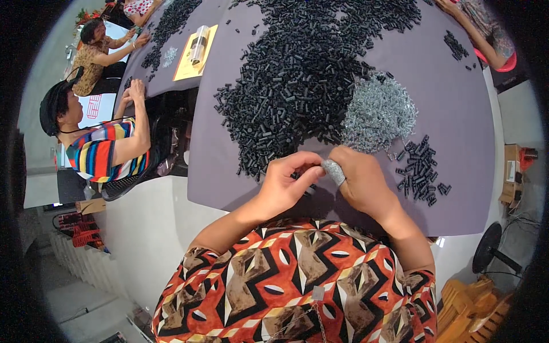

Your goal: Sorting and handling small black and silver industrial components on a work table.

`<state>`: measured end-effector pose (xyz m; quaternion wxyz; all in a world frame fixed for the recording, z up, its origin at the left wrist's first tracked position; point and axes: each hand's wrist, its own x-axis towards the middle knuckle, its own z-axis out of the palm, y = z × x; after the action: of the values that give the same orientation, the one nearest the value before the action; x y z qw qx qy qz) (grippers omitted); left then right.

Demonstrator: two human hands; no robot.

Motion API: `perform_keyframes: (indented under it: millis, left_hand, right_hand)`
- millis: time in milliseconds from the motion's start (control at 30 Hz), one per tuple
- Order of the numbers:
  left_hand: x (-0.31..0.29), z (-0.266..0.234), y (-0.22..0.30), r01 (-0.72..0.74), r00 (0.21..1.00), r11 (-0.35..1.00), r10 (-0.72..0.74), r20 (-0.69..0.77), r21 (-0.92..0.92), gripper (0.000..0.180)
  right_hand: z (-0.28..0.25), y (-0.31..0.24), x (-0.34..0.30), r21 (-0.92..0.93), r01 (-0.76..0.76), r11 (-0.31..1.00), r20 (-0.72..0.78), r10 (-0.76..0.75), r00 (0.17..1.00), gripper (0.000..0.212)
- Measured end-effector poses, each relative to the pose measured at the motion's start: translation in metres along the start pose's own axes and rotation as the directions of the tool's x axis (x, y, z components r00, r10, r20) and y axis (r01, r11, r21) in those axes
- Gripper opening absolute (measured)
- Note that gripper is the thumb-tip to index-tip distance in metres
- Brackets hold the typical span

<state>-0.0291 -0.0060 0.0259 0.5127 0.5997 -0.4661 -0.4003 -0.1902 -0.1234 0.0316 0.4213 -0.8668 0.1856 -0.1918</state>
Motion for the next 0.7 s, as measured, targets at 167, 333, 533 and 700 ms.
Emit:
perform_keyframes:
  millis: [167,333,533,700]
  left_hand:
    - [0.007,-0.013,-0.005,0.377,0.907,0.876,-0.284,0.312,-0.299,0.015]
    - [0.009,-0.012,-0.011,0.492,0.858,0.762,-0.343,0.382,-0.421,0.015]
    - [0.007,-0.002,-0.014,0.458,0.889,0.728,-0.378,0.259,-0.511,0.016]
    - [0.005,0.003,-0.020,0.440,0.897,0.733,-0.380,0.224,-0.519,0.014]
  right_hand:
    - [-0.003,0.004,0.001,-0.073,0.123,0.990,0.051,-0.120,0.992,0.010]
    - [-0.010,0.002,0.003,-0.120,0.190,0.974,0.111,-0.177,0.978,0.016]
    - [-0.004,-0.008,0.001,-0.099,0.057,0.993,0.026,-0.055,0.998,0.034]
    - [0.008,-0.004,-0.005,-0.198,0.026,0.980,-0.077,-0.043,0.996,0.039]
